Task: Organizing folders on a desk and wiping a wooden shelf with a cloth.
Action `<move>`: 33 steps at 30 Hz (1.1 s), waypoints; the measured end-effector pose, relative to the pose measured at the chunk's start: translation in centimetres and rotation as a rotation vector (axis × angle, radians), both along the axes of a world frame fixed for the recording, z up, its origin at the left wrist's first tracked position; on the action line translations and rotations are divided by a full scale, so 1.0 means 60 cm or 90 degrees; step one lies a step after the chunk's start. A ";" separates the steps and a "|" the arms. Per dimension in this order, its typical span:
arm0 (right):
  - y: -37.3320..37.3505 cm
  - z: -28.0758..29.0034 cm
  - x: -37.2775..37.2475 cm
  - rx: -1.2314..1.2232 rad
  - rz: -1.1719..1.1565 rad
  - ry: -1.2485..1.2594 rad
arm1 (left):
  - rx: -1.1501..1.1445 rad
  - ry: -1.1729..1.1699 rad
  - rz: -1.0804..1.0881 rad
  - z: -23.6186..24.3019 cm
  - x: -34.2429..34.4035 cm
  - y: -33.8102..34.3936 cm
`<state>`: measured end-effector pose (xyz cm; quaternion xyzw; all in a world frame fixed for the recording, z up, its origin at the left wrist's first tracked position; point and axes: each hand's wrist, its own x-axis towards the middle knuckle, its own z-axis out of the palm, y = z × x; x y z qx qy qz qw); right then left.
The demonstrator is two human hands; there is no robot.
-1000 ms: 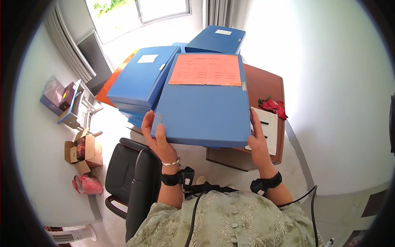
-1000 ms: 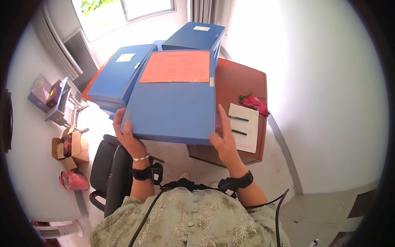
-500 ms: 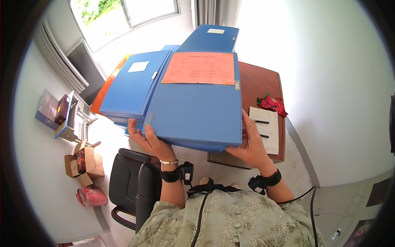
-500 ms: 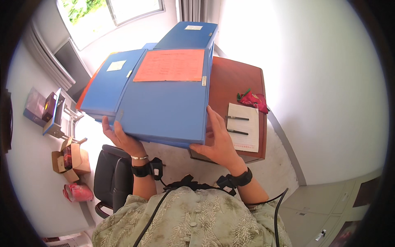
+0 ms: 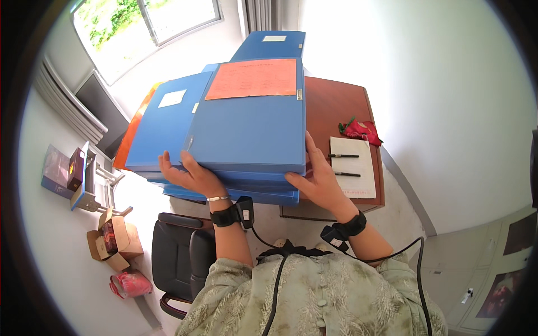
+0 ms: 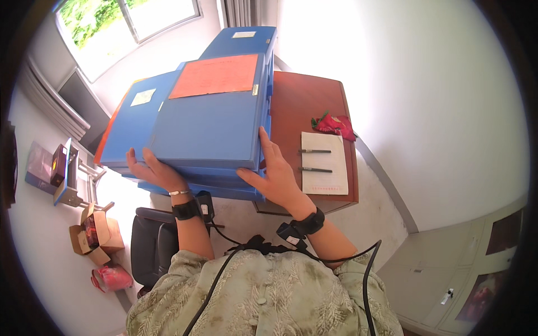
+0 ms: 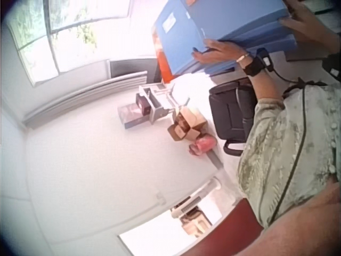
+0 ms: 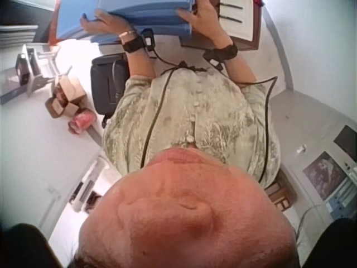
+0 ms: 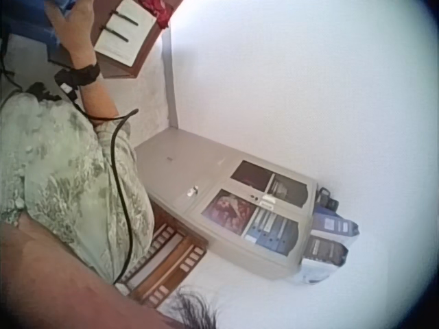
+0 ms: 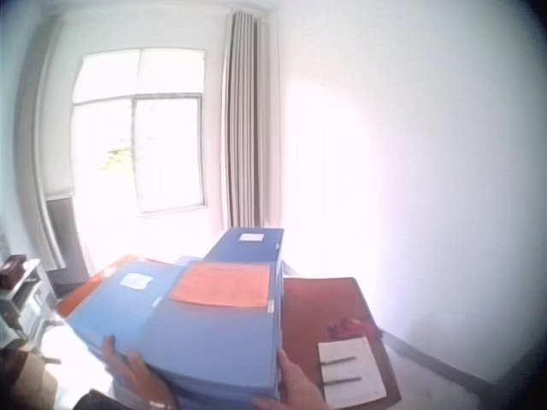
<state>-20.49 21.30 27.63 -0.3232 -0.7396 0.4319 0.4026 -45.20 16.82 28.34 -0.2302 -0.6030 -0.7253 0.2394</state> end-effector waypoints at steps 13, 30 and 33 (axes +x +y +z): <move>-0.047 -0.013 0.053 0.112 -0.061 -0.108 | 0.029 0.062 -0.043 0.053 0.085 -0.015; -0.676 -0.380 0.424 -0.583 -0.351 -0.494 | -0.709 0.324 -1.196 -0.139 0.419 -0.095; -0.770 -0.422 0.434 -0.604 -0.429 -0.374 | -0.765 0.239 -1.323 -0.201 0.481 -0.156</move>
